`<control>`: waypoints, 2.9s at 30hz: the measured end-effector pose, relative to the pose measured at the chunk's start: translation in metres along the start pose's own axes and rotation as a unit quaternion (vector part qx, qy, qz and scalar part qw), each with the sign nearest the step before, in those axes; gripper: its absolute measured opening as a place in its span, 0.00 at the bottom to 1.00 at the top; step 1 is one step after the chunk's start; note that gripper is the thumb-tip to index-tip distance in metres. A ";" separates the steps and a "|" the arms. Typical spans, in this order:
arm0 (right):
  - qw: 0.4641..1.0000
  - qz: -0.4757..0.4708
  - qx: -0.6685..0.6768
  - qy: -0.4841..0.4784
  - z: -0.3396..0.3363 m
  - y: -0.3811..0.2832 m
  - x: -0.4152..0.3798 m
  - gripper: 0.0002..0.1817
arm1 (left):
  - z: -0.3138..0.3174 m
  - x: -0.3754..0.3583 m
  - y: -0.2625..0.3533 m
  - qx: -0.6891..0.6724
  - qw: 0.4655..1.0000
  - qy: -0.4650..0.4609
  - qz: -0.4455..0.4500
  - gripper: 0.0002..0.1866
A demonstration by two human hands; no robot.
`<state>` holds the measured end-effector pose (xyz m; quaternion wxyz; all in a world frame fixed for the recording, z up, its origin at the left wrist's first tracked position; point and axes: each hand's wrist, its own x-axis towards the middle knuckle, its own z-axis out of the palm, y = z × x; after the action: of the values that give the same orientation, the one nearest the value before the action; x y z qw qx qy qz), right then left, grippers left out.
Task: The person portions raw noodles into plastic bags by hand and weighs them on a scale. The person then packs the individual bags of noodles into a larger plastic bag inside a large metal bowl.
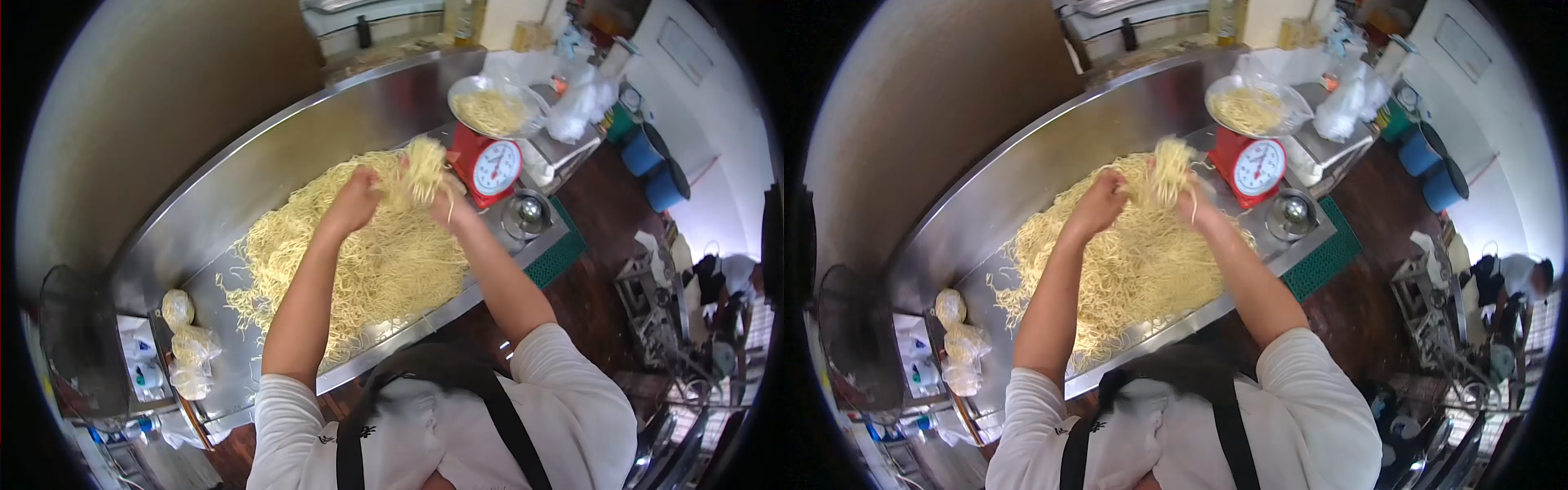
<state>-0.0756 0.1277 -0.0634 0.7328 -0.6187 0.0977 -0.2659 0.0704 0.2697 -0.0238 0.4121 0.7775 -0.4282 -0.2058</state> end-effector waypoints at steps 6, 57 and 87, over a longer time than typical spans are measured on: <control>0.976 0.019 0.160 0.144 -0.034 0.047 -0.076 0.23 | 0.076 0.058 0.126 0.127 0.918 -0.233 0.294 0.16; 0.618 -0.297 -0.719 0.115 -0.140 -0.212 0.093 0.15 | 0.004 0.068 0.129 -0.345 0.877 0.288 0.171 0.13; 0.844 0.242 -0.391 -0.277 -0.028 0.041 -0.113 0.21 | 0.018 -0.182 -0.165 -0.450 0.875 -0.015 -0.178 0.14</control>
<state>-0.1727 0.1651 -0.1295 0.4674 -0.8587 0.1333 0.1625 0.0406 0.4617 -0.1751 0.6675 0.5680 -0.1499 -0.4575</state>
